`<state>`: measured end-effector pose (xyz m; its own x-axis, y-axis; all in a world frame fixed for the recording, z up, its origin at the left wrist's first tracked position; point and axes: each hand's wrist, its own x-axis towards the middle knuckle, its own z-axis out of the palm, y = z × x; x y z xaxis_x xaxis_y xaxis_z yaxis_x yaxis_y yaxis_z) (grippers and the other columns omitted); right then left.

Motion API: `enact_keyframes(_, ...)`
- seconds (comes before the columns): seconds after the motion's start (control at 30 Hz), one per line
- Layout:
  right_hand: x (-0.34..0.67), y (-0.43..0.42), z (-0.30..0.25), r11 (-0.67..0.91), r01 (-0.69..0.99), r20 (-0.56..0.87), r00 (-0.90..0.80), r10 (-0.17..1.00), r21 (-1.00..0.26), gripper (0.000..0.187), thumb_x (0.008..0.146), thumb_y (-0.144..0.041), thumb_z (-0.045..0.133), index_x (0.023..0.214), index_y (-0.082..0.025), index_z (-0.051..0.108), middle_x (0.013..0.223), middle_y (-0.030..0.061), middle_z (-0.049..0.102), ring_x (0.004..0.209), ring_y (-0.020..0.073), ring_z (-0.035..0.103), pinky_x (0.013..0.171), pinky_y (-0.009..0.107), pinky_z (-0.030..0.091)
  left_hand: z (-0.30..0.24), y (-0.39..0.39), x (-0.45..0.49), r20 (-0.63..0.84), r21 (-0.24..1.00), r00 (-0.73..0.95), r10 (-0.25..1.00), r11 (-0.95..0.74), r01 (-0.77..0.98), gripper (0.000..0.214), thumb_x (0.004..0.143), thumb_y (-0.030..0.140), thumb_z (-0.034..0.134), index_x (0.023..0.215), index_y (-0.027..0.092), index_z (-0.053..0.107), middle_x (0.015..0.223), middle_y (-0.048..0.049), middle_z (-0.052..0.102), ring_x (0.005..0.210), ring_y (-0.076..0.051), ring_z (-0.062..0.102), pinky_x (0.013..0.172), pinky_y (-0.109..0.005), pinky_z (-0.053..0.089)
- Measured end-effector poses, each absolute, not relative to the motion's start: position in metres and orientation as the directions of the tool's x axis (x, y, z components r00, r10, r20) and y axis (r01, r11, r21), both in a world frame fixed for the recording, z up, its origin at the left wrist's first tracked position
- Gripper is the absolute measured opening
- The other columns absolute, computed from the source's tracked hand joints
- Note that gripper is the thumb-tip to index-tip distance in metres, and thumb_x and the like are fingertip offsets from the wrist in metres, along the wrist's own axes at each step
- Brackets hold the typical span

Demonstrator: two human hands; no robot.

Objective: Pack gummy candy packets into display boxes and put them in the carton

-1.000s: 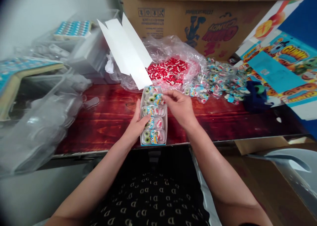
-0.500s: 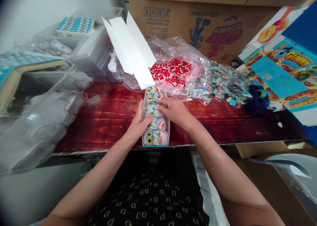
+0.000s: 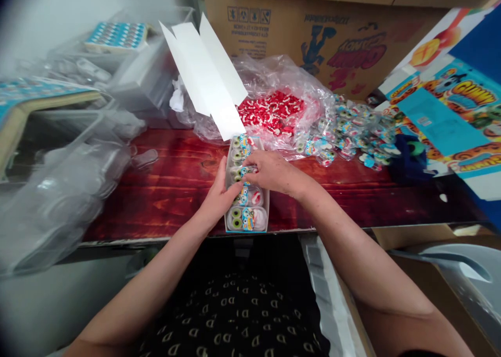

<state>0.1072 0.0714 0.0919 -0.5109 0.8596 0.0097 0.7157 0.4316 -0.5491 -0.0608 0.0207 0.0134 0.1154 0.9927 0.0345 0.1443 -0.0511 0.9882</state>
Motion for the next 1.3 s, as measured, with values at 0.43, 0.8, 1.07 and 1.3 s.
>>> enact_keyframes(0.43, 0.141, 0.076, 0.082, 0.148, 0.415, 0.013, -0.311, 0.950, -0.898, 0.034, 0.076, -0.043, 0.070, 0.102, -0.023, 0.076, 0.096, 0.0030, 0.076, 0.086, 0.0212, 0.067, 0.082, 0.037, 0.054, 0.015, 0.023, -0.072, 0.037, 0.924, 0.144, 0.989, -0.089, 0.373, 0.064, 0.090, 0.044, 0.059, 0.147, 0.029, 0.036, 0.167, -0.0064, 0.009, 0.154, -0.026, 0.008, 0.125, -0.049, 0.011)
enact_keyframes(0.8, 0.131, 0.076, 0.082, 0.481, 0.719, 0.031, -0.541, 0.840, -0.502, 0.027, 0.084, -0.027, 0.062, 0.107, -0.027, 0.075, 0.096, 0.0026, 0.076, 0.084, 0.0207, 0.069, 0.080, 0.034, 0.054, 0.010, 0.021, -0.070, 0.074, 0.941, 0.133, 0.988, -0.113, 0.319, 0.071, 0.090, 0.039, 0.060, 0.151, 0.027, 0.027, 0.166, -0.0099, 0.014, 0.153, -0.029, 0.009, 0.124, -0.051, 0.010)
enact_keyframes(1.07, 0.120, 0.075, 0.089, 0.623, 0.706, 0.028, -0.654, 0.756, -0.336, 0.025, 0.087, -0.027, 0.059, 0.106, -0.022, 0.074, 0.103, 0.0101, 0.073, 0.098, 0.0263, 0.067, 0.091, 0.043, 0.051, 0.012, 0.021, -0.068, 0.085, 0.935, 0.152, 0.985, -0.132, 0.330, 0.074, 0.089, 0.037, 0.056, 0.153, 0.022, 0.021, 0.166, -0.0134, 0.011, 0.153, -0.028, 0.008, 0.124, -0.051, 0.009)
enact_keyframes(1.3, 0.120, 0.073, 0.081, 0.519, 0.678, 0.048, -0.584, 0.811, -0.521, 0.032, 0.079, -0.023, 0.069, 0.110, -0.028, 0.074, 0.105, 0.0040, 0.075, 0.095, 0.0238, 0.068, 0.085, 0.040, 0.055, 0.012, 0.022, -0.068, 0.083, 0.950, 0.153, 0.985, -0.124, 0.287, 0.076, 0.087, 0.036, 0.057, 0.153, 0.023, 0.022, 0.166, -0.0124, 0.012, 0.153, -0.029, 0.007, 0.125, -0.051, 0.007)
